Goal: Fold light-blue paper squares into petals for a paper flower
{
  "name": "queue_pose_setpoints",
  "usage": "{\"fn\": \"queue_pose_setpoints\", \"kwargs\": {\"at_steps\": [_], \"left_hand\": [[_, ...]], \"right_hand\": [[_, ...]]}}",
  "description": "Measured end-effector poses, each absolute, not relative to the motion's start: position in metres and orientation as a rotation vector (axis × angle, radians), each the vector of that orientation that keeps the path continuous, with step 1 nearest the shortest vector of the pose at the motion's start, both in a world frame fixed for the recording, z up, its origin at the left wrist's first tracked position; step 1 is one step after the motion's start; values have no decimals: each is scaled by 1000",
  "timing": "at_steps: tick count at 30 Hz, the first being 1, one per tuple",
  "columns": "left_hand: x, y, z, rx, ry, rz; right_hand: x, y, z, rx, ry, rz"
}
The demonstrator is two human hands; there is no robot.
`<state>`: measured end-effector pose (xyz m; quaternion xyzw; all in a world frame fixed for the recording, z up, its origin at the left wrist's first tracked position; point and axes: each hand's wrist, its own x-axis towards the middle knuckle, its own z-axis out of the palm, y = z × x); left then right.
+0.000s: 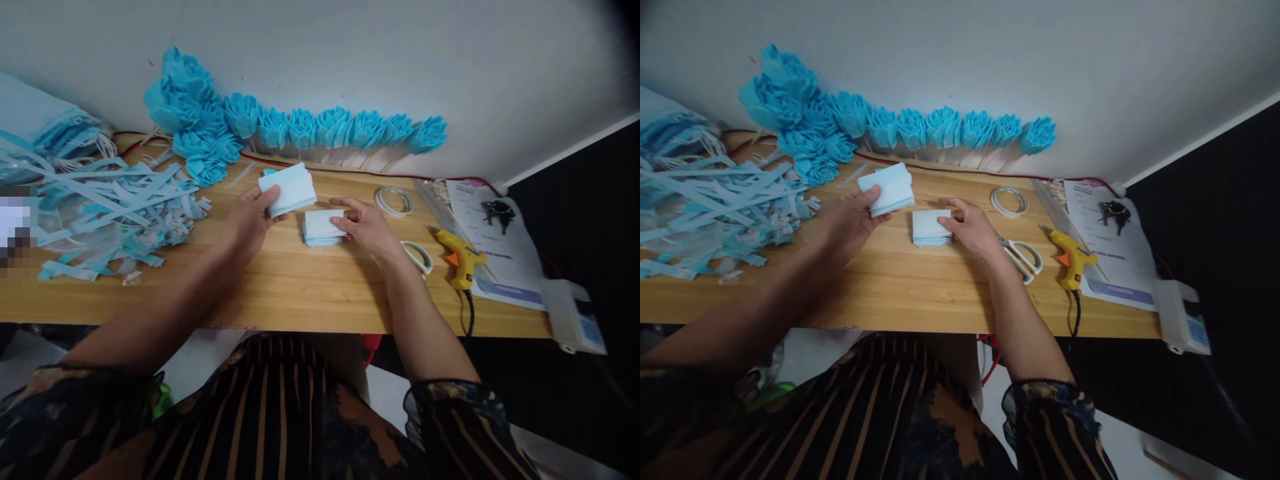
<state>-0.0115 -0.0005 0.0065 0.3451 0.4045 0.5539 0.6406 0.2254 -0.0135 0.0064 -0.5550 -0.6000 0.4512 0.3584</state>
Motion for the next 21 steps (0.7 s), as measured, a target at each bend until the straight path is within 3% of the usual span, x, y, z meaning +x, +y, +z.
{"fn": "queue_pose_setpoints", "kwargs": {"at_steps": [21], "left_hand": [[-8,-1,4,787,931,1248]], "right_hand": [[234,-10,-5,-1571,-1907,756]]}}
